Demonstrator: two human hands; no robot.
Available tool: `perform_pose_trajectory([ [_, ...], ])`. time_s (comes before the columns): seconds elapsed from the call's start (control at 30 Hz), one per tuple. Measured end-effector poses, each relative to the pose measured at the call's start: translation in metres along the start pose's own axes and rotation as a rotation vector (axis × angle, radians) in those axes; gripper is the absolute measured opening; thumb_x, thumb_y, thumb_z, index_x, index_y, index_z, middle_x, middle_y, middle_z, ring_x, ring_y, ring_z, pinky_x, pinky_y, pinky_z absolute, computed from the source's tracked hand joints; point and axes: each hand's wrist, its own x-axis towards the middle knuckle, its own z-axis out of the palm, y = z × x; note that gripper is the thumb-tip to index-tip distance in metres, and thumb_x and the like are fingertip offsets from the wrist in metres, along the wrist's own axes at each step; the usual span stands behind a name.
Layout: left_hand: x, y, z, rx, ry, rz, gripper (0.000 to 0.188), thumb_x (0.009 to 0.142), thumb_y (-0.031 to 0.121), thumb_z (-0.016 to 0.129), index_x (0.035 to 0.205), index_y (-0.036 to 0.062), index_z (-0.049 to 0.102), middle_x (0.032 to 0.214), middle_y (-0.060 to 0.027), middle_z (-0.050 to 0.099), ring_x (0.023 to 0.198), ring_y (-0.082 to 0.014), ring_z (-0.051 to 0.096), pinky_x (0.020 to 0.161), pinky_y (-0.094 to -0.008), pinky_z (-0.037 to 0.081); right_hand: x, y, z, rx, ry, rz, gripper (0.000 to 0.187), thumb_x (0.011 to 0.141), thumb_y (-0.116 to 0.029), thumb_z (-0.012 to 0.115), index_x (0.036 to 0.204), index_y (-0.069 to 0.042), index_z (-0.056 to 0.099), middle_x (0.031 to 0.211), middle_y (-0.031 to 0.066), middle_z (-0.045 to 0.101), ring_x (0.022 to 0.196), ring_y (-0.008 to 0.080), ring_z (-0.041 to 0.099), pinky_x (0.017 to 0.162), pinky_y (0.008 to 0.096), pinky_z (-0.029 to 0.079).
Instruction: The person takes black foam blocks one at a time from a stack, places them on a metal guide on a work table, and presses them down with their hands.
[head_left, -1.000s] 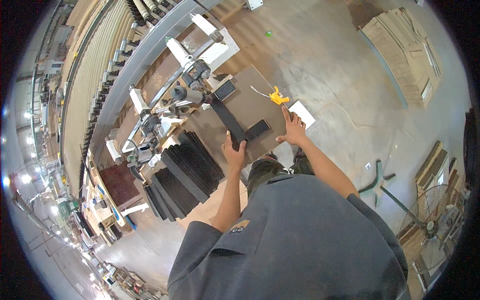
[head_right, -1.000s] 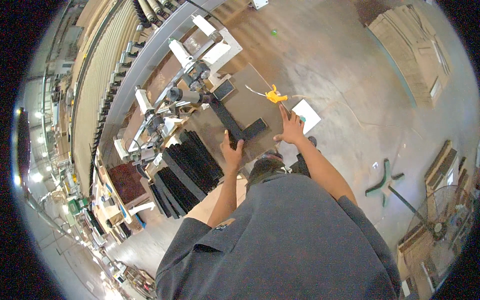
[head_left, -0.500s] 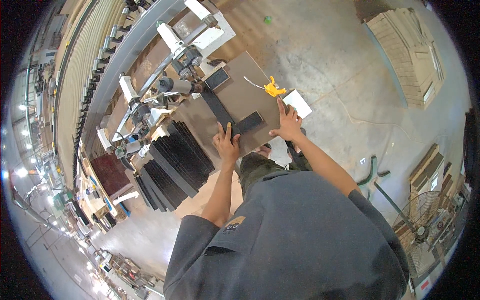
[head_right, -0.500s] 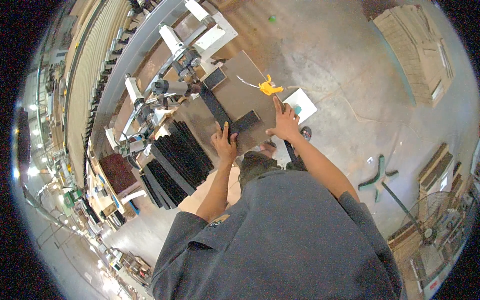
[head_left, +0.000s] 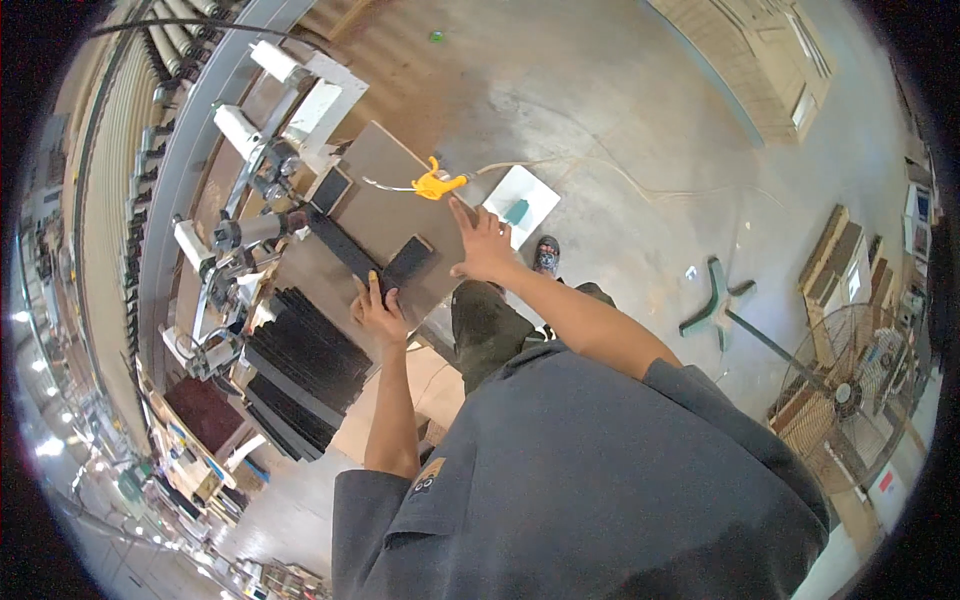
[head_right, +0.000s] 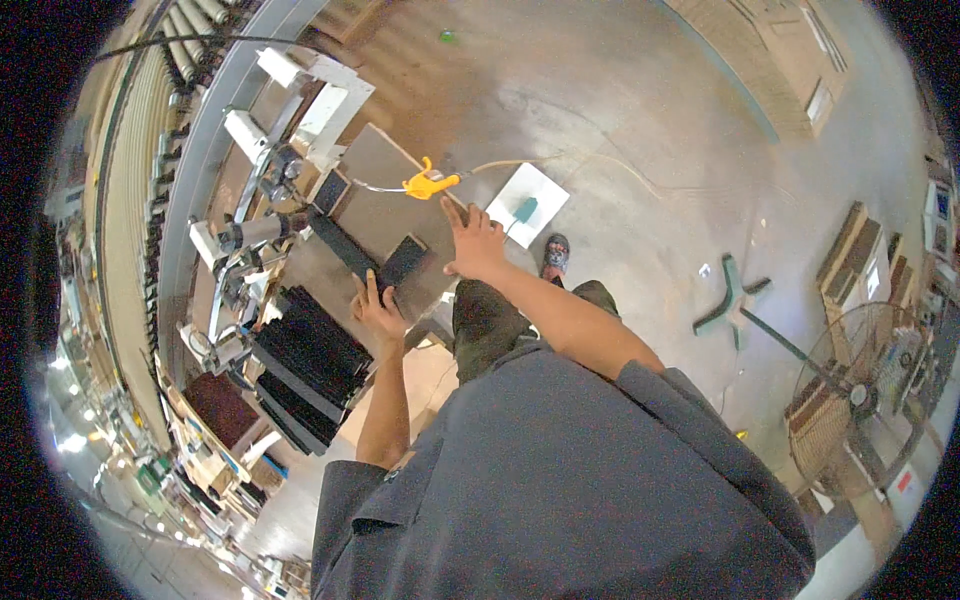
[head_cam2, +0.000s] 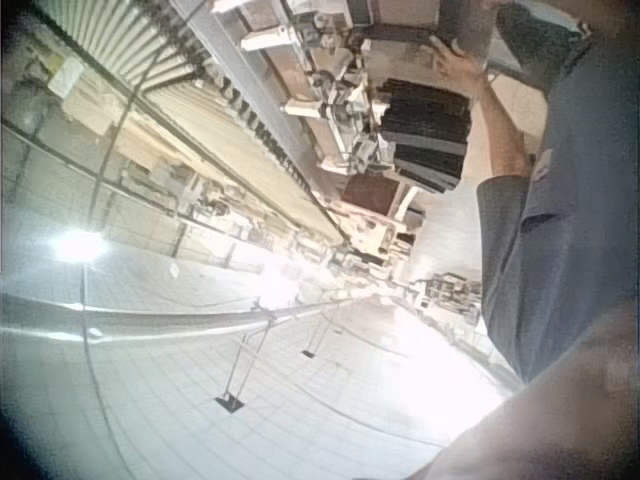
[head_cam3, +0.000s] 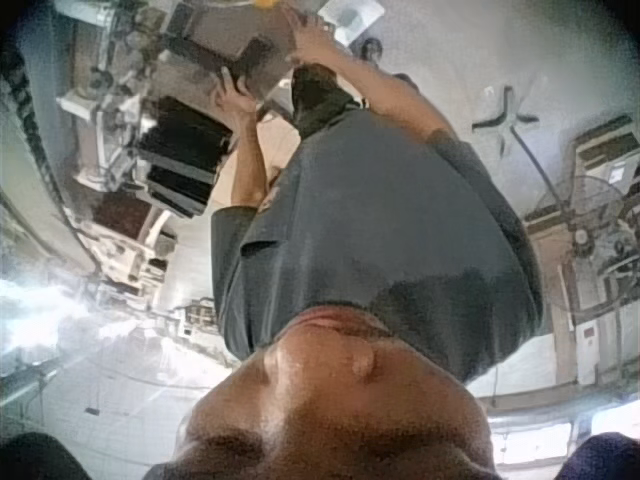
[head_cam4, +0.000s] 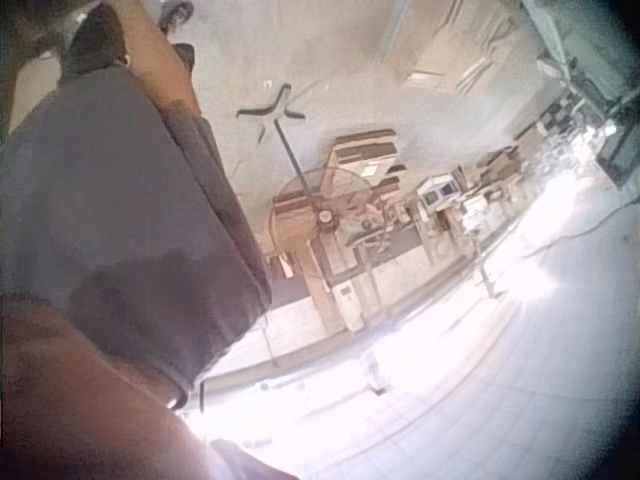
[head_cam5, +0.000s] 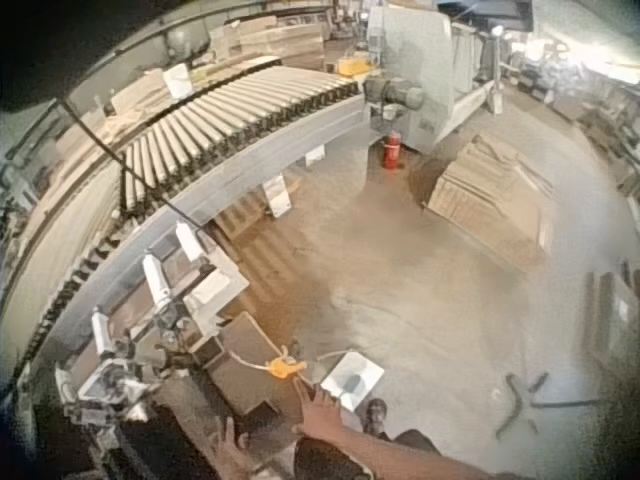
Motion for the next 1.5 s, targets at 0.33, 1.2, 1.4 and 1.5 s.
perform_pose_trajectory([
  [0.33, -0.003, 0.002, -0.013, 0.014, -0.031, 0.004, 0.054, 0.109, 0.027, 0.070, 0.161, 0.0160, 0.062, 0.168, -0.0206, 0.055, 0.124, -0.0413, 0.058, 0.115, -0.0526, 0.038, -0.002, 0.001, 0.005, 0.001, 0.002, -0.042, 0.160, 0.067, -0.051, 0.103, 0.180, -0.035, -0.008, 0.169, 0.0316, 0.035, 0.154, 0.0497, 0.041, 0.119, 0.0712, 0.035],
  [1.2, -0.008, -0.008, 0.000, -0.031, 0.041, -0.037, 0.053, 0.103, 0.039, 0.076, 0.153, 0.0234, 0.070, 0.167, -0.0156, 0.058, 0.122, -0.0346, 0.059, 0.118, -0.0501, 0.036, 0.010, 0.010, 0.022, -0.075, -0.030, -0.034, 0.162, 0.069, -0.056, 0.102, 0.178, -0.038, -0.016, 0.172, 0.0392, 0.023, 0.155, 0.0605, 0.033, 0.119, 0.0784, 0.031],
  [1.4, -0.002, -0.004, -0.004, -0.117, 0.026, -0.021, 0.052, 0.104, 0.041, 0.074, 0.151, 0.0183, 0.071, 0.166, -0.0178, 0.058, 0.121, -0.0387, 0.059, 0.116, -0.0539, 0.038, 0.010, 0.012, 0.019, -0.016, -0.023, -0.060, 0.158, 0.071, -0.055, 0.100, 0.179, -0.036, -0.014, 0.170, 0.0390, 0.026, 0.155, 0.0581, 0.031, 0.120, 0.0743, 0.029],
  [1.5, -0.003, -0.008, 0.002, -0.112, 0.039, -0.003, 0.053, 0.104, 0.042, 0.075, 0.152, 0.0187, 0.071, 0.167, -0.0178, 0.057, 0.121, -0.0390, 0.059, 0.115, -0.0558, 0.037, 0.009, 0.011, 0.014, -0.007, -0.032, -0.065, 0.158, 0.071, -0.054, 0.100, 0.179, -0.035, -0.014, 0.169, 0.0385, 0.025, 0.155, 0.0578, 0.031, 0.120, 0.0746, 0.029],
])
